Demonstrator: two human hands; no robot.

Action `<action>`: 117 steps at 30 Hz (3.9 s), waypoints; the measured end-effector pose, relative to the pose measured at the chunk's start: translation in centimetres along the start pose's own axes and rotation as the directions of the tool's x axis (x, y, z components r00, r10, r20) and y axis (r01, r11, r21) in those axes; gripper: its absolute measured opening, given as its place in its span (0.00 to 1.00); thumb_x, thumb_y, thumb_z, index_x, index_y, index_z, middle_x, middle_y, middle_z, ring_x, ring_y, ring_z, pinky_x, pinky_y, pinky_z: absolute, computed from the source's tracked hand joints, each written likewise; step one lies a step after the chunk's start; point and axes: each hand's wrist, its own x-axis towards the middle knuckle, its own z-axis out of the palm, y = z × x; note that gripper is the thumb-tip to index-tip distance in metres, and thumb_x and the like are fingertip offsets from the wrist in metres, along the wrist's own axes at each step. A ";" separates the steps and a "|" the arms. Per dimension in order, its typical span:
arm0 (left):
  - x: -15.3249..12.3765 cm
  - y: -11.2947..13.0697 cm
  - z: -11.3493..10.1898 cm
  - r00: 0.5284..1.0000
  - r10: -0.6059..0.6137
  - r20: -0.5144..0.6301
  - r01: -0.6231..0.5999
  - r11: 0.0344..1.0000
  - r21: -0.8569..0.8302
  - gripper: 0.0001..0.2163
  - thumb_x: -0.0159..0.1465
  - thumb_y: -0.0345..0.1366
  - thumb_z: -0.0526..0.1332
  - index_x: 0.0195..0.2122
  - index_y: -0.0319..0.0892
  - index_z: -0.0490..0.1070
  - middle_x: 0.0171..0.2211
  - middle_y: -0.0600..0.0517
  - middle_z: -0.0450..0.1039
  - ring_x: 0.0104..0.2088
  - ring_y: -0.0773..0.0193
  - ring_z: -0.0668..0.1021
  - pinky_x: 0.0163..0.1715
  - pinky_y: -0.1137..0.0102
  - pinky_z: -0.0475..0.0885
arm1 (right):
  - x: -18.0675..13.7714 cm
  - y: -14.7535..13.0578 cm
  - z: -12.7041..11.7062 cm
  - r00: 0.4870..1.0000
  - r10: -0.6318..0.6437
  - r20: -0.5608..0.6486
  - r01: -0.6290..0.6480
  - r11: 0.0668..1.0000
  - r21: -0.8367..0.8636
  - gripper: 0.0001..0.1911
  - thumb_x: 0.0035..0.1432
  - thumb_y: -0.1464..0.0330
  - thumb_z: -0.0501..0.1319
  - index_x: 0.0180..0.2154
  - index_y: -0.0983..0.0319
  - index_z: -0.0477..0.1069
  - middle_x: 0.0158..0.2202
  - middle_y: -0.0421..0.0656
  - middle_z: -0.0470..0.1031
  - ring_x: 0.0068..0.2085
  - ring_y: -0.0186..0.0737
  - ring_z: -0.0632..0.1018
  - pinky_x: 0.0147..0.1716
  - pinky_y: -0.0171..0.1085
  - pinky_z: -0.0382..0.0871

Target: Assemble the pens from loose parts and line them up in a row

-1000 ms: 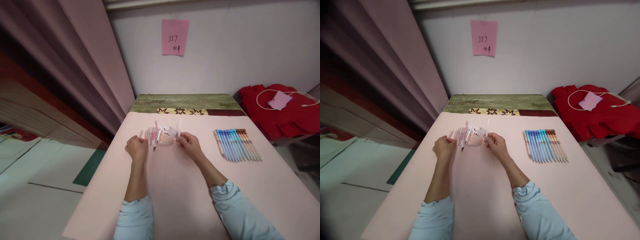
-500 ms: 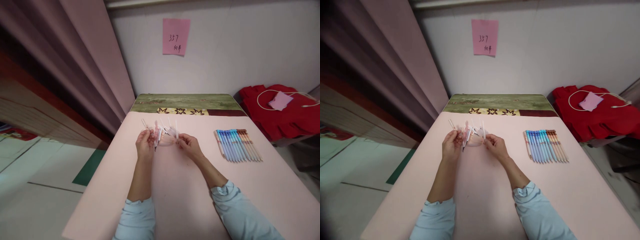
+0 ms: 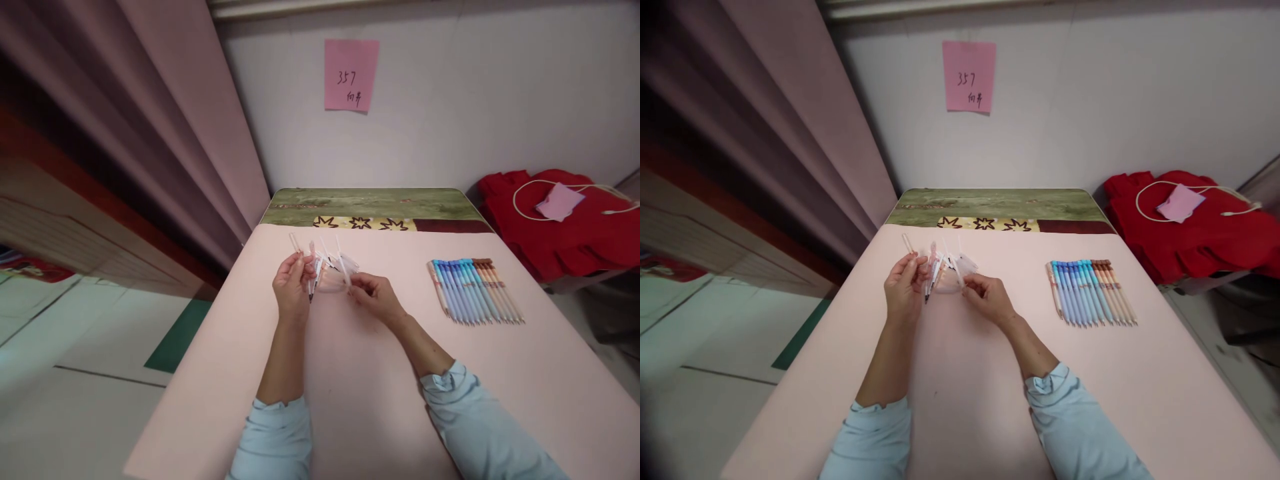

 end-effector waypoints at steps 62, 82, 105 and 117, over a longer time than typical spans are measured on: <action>-2.1 -1.5 2.0 0.922 -0.244 0.301 0.229 0.970 0.084 0.16 0.54 0.41 0.72 0.34 0.41 0.66 0.36 0.48 0.80 0.34 0.63 0.82 0.35 0.69 0.78 | 0.4 -1.6 0.8 0.980 0.128 -0.155 -0.095 0.974 0.205 0.24 0.60 0.49 0.59 0.22 0.61 0.69 0.18 0.38 0.66 0.19 0.32 0.64 0.20 0.33 0.58; -1.9 -1.6 1.6 0.943 -0.202 0.266 0.172 0.976 0.131 0.15 0.53 0.42 0.72 0.34 0.40 0.69 0.37 0.45 0.81 0.34 0.63 0.81 0.40 0.66 0.76 | 0.4 -1.7 0.8 0.981 0.177 -0.081 -0.151 0.955 0.256 0.25 0.58 0.46 0.58 0.29 0.62 0.72 0.21 0.40 0.72 0.21 0.33 0.69 0.21 0.33 0.65; -1.8 -2.1 1.4 0.959 -0.181 0.218 0.151 0.978 0.145 0.14 0.53 0.40 0.71 0.33 0.39 0.69 0.34 0.48 0.81 0.31 0.65 0.80 0.40 0.67 0.74 | 0.4 -1.3 1.1 0.986 0.153 -0.064 -0.135 0.964 0.230 0.21 0.56 0.48 0.63 0.33 0.61 0.70 0.22 0.37 0.71 0.21 0.33 0.69 0.22 0.33 0.65; -1.7 -2.2 1.3 0.962 -0.188 0.199 0.159 0.975 0.152 0.13 0.53 0.39 0.70 0.32 0.39 0.70 0.34 0.48 0.81 0.30 0.67 0.79 0.39 0.68 0.74 | 0.3 -0.9 1.0 0.993 0.112 -0.043 -0.102 0.977 0.185 0.19 0.60 0.51 0.60 0.32 0.61 0.71 0.23 0.38 0.72 0.22 0.32 0.71 0.24 0.32 0.65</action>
